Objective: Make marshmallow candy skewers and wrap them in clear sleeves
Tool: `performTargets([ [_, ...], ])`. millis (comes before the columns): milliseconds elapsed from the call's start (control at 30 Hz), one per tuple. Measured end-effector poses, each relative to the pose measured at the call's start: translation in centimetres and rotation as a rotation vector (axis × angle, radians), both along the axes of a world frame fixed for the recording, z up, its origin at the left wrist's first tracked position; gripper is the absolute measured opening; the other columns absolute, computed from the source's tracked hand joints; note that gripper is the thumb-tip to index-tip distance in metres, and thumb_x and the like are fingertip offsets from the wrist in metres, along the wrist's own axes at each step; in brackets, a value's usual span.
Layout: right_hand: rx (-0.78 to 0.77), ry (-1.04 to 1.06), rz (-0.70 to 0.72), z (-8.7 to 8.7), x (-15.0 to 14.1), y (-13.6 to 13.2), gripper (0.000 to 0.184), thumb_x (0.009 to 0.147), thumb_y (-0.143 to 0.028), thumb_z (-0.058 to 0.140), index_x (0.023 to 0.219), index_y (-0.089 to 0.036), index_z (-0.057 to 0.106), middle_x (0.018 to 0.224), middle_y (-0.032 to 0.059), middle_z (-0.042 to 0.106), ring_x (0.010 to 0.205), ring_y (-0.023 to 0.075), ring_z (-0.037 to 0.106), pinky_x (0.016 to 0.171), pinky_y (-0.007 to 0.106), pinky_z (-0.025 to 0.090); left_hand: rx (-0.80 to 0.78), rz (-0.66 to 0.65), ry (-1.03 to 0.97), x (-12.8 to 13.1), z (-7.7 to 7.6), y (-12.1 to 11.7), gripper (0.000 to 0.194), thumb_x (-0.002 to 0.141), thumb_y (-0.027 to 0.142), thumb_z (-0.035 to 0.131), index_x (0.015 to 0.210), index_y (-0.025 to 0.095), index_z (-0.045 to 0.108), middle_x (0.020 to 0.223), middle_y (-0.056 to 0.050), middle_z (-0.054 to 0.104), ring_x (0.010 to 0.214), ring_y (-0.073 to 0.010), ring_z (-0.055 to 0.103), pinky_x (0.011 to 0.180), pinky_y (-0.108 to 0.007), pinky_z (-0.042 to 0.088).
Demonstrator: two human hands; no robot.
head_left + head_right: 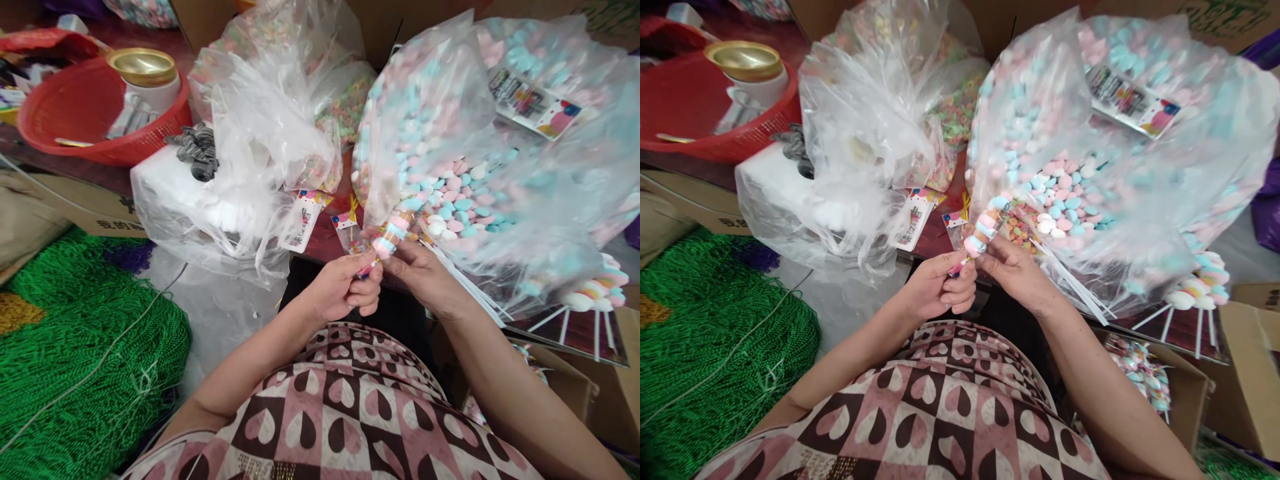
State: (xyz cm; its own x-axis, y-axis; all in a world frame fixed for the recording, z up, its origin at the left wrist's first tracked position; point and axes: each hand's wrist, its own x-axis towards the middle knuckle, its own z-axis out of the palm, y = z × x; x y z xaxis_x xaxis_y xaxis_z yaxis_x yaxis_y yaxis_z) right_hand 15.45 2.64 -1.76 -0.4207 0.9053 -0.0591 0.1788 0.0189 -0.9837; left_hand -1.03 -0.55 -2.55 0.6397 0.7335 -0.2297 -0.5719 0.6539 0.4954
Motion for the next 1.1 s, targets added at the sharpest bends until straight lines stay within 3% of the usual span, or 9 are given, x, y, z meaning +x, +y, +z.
performTargets([
  [133,-0.102,0.065,0.103,-0.5,0.7,0.0,0.030,0.083,-0.050,0.069,0.101,-0.027,0.077,0.101,0.0029,0.075,0.103,0.0245,0.067,0.097,0.041,0.050,-0.059,-0.128,-0.103,-0.3,0.0,0.0,0.037,0.095,0.038,0.046,0.064,0.017,0.050,0.046,0.009,0.021,0.034,-0.0060,0.018,0.037,-0.019,0.032],
  [300,-0.042,0.140,-0.117,-2.5,0.3,-0.1,0.024,0.076,-0.047,0.077,0.084,-0.025,0.077,0.081,-0.0008,0.074,0.076,0.0174,0.067,0.078,0.033,0.055,-0.097,-0.088,-0.107,0.1,-0.3,0.1,0.041,0.098,0.037,0.039,0.066,0.016,0.053,0.046,0.009,0.020,0.033,-0.0061,0.017,0.037,-0.019,0.032],
  [400,0.162,0.024,-0.259,-2.6,-0.4,-0.4,0.021,0.082,-0.042,0.072,0.077,-0.022,0.073,0.073,-0.0008,0.071,0.065,0.0148,0.063,0.066,0.029,0.051,-0.108,0.011,-0.069,0.5,-0.3,0.3,0.039,0.100,0.037,0.038,0.072,0.016,0.056,0.046,0.010,0.022,0.033,-0.0059,0.018,0.037,-0.018,0.031],
  [533,0.576,-0.260,-0.312,-1.8,-1.1,-0.7,0.012,0.088,-0.024,0.062,0.077,-0.020,0.068,0.074,0.0015,0.071,0.068,0.0161,0.064,0.067,0.029,0.049,-0.076,0.158,0.001,0.8,-0.2,0.5,0.032,0.096,0.040,0.048,0.075,0.017,0.053,0.046,0.011,0.024,0.034,-0.0052,0.020,0.038,-0.017,0.031],
  [667,0.762,-0.330,-0.295,-1.5,-1.5,-0.9,0.011,0.089,-0.019,0.059,0.080,-0.021,0.065,0.076,0.0022,0.071,0.073,0.0172,0.066,0.068,0.029,0.050,0.094,0.326,0.310,1.2,-1.3,0.6,0.035,0.090,0.050,0.055,0.074,0.019,0.048,0.047,0.011,0.029,0.036,-0.0052,0.025,0.040,-0.020,0.033],
  [767,0.768,-0.303,-0.270,-1.5,-1.7,-1.0,0.009,0.089,-0.019,0.060,0.081,-0.022,0.064,0.078,0.0021,0.071,0.073,0.0166,0.067,0.066,0.028,0.051,0.309,0.485,0.672,1.3,-2.5,0.6,0.036,0.088,0.052,0.057,0.076,0.020,0.051,0.051,0.009,0.037,0.043,-0.0058,0.036,0.046,-0.020,0.035],
  [833,0.745,-0.282,-0.258,-1.4,-1.7,-1.0,0.010,0.089,-0.018,0.060,0.081,-0.022,0.064,0.077,0.0012,0.071,0.070,0.0156,0.066,0.065,0.028,0.050,0.363,0.514,0.769,1.3,-2.9,0.6,0.035,0.088,0.053,0.057,0.079,0.020,0.052,0.054,0.009,0.040,0.046,-0.0059,0.039,0.047,-0.020,0.035],
  [967,0.745,-0.304,-0.203,-1.0,-1.4,-1.0,0.011,0.091,-0.017,0.057,0.085,-0.022,0.065,0.080,0.0014,0.072,0.072,0.0156,0.067,0.066,0.028,0.052,0.206,0.454,0.558,1.4,-2.2,0.5,0.038,0.085,0.058,0.058,0.079,0.021,0.048,0.050,0.012,0.031,0.038,-0.0050,0.028,0.041,-0.020,0.031],
  [1100,0.849,-0.400,-0.185,-0.7,-1.3,-1.2,0.009,0.090,-0.021,0.060,0.098,-0.021,0.065,0.093,0.0068,0.073,0.084,0.0191,0.069,0.073,0.032,0.053,0.120,0.432,0.438,1.7,-1.2,0.5,0.039,0.081,0.057,0.064,0.080,0.021,0.048,0.047,0.013,0.030,0.035,-0.0043,0.025,0.038,-0.019,0.032],
])
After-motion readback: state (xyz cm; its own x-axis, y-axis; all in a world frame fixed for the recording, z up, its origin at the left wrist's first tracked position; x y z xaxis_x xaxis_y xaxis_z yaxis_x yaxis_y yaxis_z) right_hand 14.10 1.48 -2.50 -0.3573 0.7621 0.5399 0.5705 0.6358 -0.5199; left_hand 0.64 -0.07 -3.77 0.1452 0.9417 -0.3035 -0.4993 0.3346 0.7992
